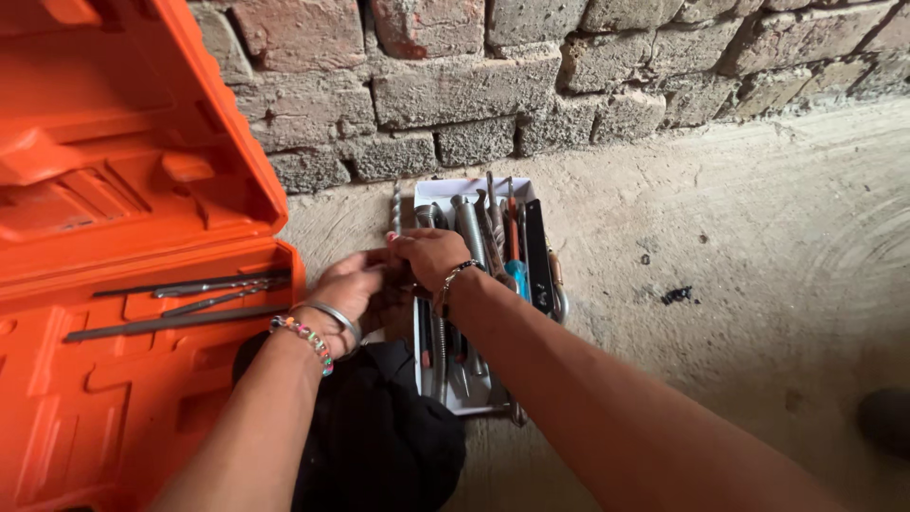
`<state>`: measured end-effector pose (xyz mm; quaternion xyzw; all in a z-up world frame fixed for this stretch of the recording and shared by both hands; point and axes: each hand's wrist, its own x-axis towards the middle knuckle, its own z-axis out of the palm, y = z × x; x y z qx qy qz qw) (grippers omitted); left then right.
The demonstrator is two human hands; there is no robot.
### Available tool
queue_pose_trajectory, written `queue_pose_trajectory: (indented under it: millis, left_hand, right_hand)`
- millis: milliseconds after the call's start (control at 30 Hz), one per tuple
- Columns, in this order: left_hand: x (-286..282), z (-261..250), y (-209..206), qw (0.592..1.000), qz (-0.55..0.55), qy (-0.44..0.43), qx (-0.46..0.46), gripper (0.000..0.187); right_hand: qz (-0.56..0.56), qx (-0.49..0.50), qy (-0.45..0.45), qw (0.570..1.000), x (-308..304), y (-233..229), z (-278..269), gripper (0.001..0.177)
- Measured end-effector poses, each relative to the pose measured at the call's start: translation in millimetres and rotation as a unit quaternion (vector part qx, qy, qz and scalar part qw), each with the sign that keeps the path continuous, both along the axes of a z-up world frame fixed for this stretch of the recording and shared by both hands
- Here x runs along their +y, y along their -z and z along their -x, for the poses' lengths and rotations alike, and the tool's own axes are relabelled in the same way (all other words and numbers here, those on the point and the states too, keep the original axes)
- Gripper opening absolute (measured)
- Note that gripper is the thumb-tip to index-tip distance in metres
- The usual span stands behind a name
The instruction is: The person wipes metal drill bits with a black cloth and places them into an orange toolbox. The person also picks up and wipes a metal screw from a white tray and places it into the toolbox.
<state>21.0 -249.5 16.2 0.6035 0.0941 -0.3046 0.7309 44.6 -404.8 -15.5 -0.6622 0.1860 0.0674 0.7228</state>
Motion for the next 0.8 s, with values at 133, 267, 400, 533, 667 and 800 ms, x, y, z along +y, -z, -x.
queue_pose_trajectory:
  millis: [133,267,400,533,667,800]
  left_hand:
    - [3,12,-6,0.997,-0.014,0.075,-0.010,0.036]
    - [15,21,-12,0.989,-0.091,0.114,-0.026,0.040]
    - [27,45,-28,0.832,-0.434,0.260,-0.227,0.048]
    - [27,76,-44,0.761,-0.553,0.277,-0.196,0.049]
    - [32,75,-49,0.773,-0.551,0.217,-0.226,0.039]
    - [44,65,-32,0.908,-0.360,0.021,-0.212,0.040]
  right_hand:
    - [-0.015,0.034,-0.021,0.999,-2,-3,20,0.029]
    - [-0.016,0.026,-0.043,0.999,-6,-8,41,0.025]
    - [-0.036,0.076,-0.083,0.993,-15,-12,63,0.022]
    - [-0.046,0.095,-0.131,0.986,-17,-18,84,0.033]
    - [-0.018,0.089,-0.140,0.986,-10,-33,97,0.026]
    - [0.008,0.037,-0.203,0.978,-7,-54,104,0.022]
